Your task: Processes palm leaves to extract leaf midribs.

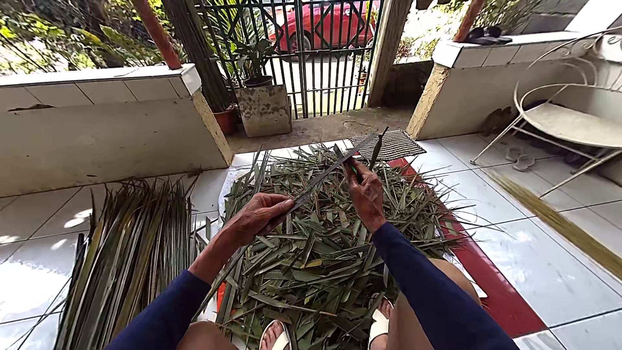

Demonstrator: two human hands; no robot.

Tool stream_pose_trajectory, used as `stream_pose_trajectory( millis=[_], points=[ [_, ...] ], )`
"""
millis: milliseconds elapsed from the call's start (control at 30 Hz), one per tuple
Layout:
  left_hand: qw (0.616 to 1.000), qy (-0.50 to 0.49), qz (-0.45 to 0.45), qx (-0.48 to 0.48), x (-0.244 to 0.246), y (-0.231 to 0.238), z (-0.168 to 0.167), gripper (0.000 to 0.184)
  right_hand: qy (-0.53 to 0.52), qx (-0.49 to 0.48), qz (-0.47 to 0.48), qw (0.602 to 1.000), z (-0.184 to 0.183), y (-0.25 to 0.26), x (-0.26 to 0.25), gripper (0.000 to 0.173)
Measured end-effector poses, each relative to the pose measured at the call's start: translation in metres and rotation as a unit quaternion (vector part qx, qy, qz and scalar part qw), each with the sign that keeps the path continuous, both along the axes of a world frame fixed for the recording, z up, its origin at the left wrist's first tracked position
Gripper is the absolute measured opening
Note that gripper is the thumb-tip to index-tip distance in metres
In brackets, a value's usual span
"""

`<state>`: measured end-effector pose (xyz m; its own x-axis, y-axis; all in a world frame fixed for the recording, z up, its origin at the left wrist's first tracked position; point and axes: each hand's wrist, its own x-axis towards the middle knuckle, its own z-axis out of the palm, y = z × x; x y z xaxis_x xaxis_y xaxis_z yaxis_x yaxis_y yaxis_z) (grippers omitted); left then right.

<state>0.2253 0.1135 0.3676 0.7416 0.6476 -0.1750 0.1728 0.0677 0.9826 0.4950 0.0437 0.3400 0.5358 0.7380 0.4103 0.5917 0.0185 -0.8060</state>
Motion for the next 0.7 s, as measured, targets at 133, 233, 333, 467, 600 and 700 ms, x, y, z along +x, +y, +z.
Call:
stream_pose_trajectory(
  millis=[133, 233, 333, 467, 600, 700],
  points=[
    [1.0, 0.013, -0.01, 0.013, -0.014, 0.0, -0.001, 0.024, 0.035, 0.012, -0.003, 0.999, 0.001, 0.012, 0.027, 0.039],
    [0.999, 0.025, -0.01, 0.023, -0.023, -0.002, -0.001, 0.024, 0.047, 0.007, -0.017, 0.999, 0.0, 0.021, 0.047, 0.038],
    [0.999, 0.036, -0.006, 0.025, -0.032, -0.004, -0.002, 0.022, 0.058, 0.002, -0.031, 0.998, -0.005, 0.03, 0.063, 0.038],
    [0.999, 0.048, 0.001, 0.025, -0.044, -0.005, -0.005, 0.022, 0.092, -0.01, -0.076, 0.993, -0.011, 0.037, 0.09, 0.042],
    [0.998, 0.057, 0.033, 0.022, -0.048, -0.001, -0.005, 0.025, 0.07, -0.151, 0.054, 0.985, -0.024, 0.028, 0.108, 0.03],
    [0.998, 0.042, 0.049, 0.011, -0.043, 0.001, -0.006, 0.026, 0.084, -0.364, 0.246, 0.895, -0.025, 0.018, 0.085, 0.027]
  ],
)
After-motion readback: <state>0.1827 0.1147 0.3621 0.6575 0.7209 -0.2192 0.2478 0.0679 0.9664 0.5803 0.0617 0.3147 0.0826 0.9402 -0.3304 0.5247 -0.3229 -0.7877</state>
